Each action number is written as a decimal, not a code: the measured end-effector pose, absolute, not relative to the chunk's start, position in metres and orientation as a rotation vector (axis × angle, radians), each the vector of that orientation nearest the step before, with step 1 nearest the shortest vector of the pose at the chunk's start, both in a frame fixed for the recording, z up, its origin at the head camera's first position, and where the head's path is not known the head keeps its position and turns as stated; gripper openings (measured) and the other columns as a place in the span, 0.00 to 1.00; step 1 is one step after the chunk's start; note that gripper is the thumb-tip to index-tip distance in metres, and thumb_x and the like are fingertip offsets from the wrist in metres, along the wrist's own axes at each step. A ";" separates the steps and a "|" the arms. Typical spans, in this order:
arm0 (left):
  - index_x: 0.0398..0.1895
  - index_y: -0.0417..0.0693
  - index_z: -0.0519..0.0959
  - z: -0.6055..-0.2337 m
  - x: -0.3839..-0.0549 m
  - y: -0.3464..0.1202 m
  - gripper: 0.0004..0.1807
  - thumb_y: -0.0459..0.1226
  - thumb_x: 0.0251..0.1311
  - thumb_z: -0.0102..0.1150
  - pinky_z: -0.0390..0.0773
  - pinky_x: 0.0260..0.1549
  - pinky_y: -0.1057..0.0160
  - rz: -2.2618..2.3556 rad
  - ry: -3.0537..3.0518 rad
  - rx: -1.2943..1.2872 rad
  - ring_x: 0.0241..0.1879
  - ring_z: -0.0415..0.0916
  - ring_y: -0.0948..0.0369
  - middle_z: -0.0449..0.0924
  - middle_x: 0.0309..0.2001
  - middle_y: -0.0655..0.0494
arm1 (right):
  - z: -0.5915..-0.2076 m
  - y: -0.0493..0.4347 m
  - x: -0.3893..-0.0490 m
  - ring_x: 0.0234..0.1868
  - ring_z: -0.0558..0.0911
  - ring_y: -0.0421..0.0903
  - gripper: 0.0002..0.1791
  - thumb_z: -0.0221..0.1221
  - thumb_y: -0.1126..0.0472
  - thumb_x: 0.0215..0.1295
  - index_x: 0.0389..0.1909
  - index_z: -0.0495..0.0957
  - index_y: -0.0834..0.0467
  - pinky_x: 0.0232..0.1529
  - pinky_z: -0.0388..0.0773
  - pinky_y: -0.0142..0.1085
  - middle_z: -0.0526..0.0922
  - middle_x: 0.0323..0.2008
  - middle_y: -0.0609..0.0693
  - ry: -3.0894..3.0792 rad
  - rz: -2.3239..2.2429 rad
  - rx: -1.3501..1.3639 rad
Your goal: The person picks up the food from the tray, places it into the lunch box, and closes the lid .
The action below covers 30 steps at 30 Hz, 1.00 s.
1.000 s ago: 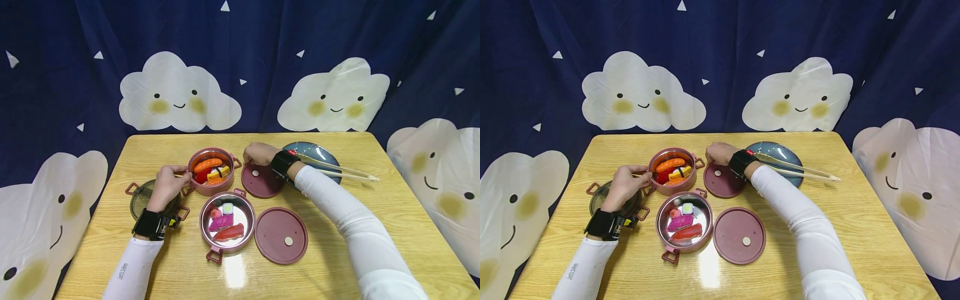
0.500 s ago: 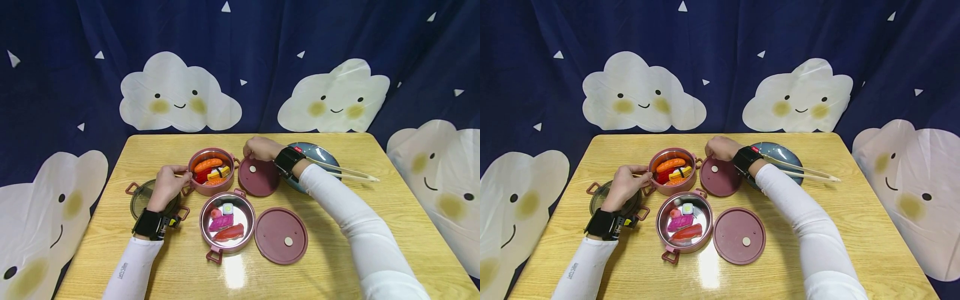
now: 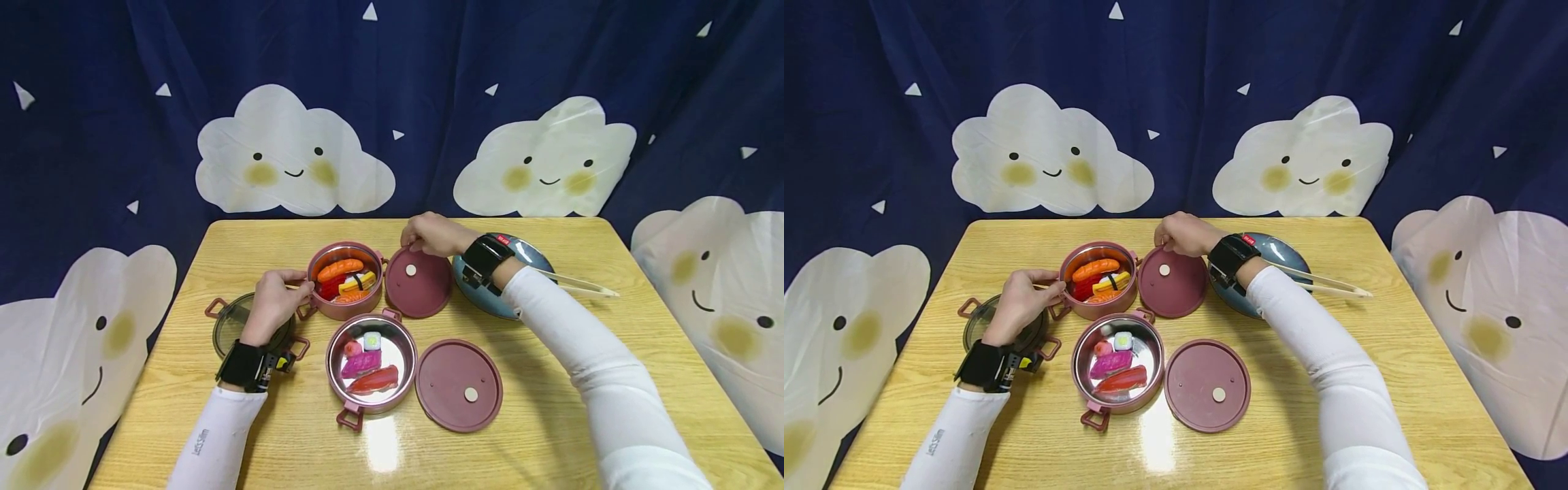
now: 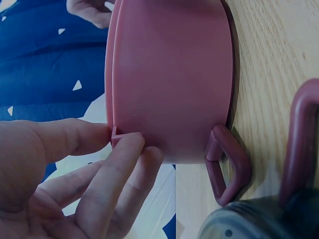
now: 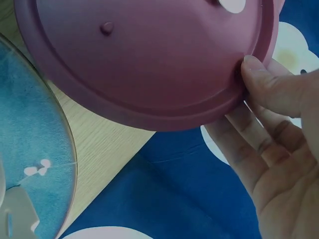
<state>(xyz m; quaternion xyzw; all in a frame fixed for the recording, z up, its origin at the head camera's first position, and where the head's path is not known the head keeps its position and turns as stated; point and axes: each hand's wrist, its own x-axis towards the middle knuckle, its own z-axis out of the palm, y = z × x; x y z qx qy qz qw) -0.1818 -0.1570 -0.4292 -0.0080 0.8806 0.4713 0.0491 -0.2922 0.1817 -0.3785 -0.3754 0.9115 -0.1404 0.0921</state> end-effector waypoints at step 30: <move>0.62 0.33 0.83 -0.428 -0.181 -0.158 0.20 0.36 0.73 0.61 0.81 0.32 0.77 1.431 2.689 -0.008 0.47 0.91 0.47 0.86 0.54 0.33 | -0.356 0.229 -0.252 0.36 0.86 0.47 0.06 0.67 0.66 0.70 0.44 0.90 0.59 0.33 0.81 0.34 0.92 0.41 0.55 2.858 -0.767 -0.726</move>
